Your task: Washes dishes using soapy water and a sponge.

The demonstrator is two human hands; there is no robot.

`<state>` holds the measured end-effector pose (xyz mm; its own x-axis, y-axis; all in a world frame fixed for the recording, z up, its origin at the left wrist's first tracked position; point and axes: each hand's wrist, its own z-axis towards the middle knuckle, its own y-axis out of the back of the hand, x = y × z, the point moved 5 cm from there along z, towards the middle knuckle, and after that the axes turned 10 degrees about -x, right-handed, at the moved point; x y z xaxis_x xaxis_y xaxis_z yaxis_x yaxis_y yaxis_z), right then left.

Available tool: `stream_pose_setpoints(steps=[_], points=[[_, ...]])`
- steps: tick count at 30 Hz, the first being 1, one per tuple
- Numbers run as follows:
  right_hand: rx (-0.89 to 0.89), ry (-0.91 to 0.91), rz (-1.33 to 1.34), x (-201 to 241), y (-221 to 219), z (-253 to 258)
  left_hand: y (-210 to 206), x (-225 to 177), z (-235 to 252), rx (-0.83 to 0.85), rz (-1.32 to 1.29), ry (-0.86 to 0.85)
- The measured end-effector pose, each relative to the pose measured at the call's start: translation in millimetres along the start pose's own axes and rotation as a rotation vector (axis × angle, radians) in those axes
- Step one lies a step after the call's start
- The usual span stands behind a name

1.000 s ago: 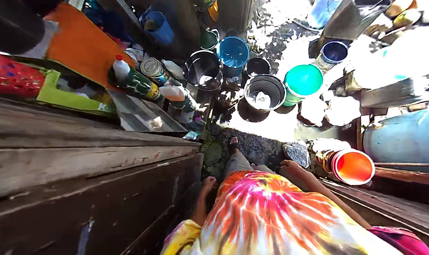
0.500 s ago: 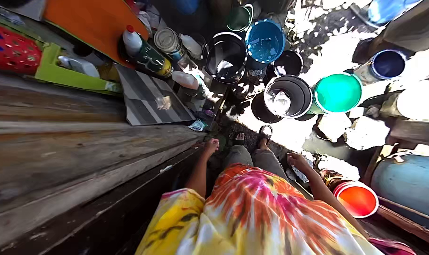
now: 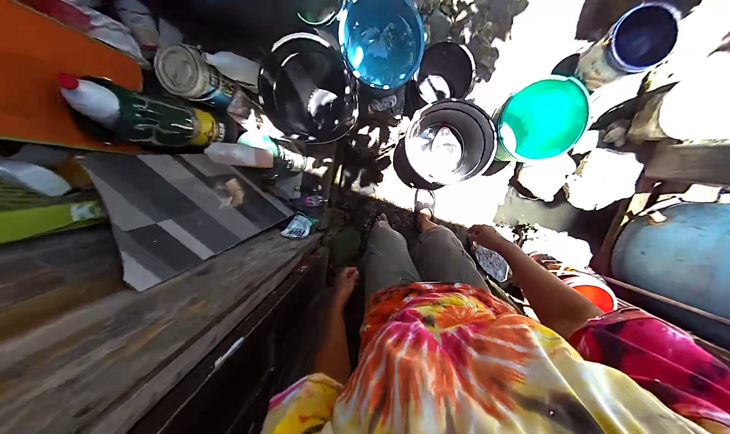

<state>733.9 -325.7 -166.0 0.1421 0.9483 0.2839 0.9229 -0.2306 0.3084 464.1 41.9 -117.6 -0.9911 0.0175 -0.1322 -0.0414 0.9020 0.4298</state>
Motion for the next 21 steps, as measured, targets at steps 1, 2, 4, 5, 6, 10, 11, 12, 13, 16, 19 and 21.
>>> stream_pose_setpoints(steps=[1,2,4,5,6,10,11,12,13,16,19,21], points=[[-0.016,-0.016,0.013,-3,4,10,-5,-8,2,0.001,-0.006,-0.012],[-0.025,-0.037,0.033,-6,6,19,-10,-16,5,0.008,-0.012,-0.021],[-0.02,-0.099,0.104,-4,10,35,-20,-35,12,0.041,-0.013,-0.028],[-0.02,-0.129,0.143,-3,11,44,-25,-46,17,0.061,-0.013,-0.04],[-0.021,-0.146,0.17,-3,11,55,-30,-56,23,0.083,-0.008,-0.055],[-0.091,-0.138,0.195,15,17,100,-40,-95,61,0.138,0.027,-0.14],[-0.097,-0.146,0.195,17,19,108,-45,-101,68,0.146,0.016,-0.152],[-0.105,-0.148,0.192,21,20,118,-48,-105,76,0.136,0.003,-0.159],[-0.111,-0.144,0.197,27,23,127,-50,-110,84,0.118,-0.015,-0.159],[-0.134,-0.128,0.206,43,28,148,-61,-106,104,0.099,-0.05,-0.16],[-0.165,-0.122,0.174,58,37,165,-68,-97,124,0.094,-0.021,-0.171],[-0.196,-0.12,0.12,65,49,178,-71,-97,141,0.075,-0.021,-0.181]])
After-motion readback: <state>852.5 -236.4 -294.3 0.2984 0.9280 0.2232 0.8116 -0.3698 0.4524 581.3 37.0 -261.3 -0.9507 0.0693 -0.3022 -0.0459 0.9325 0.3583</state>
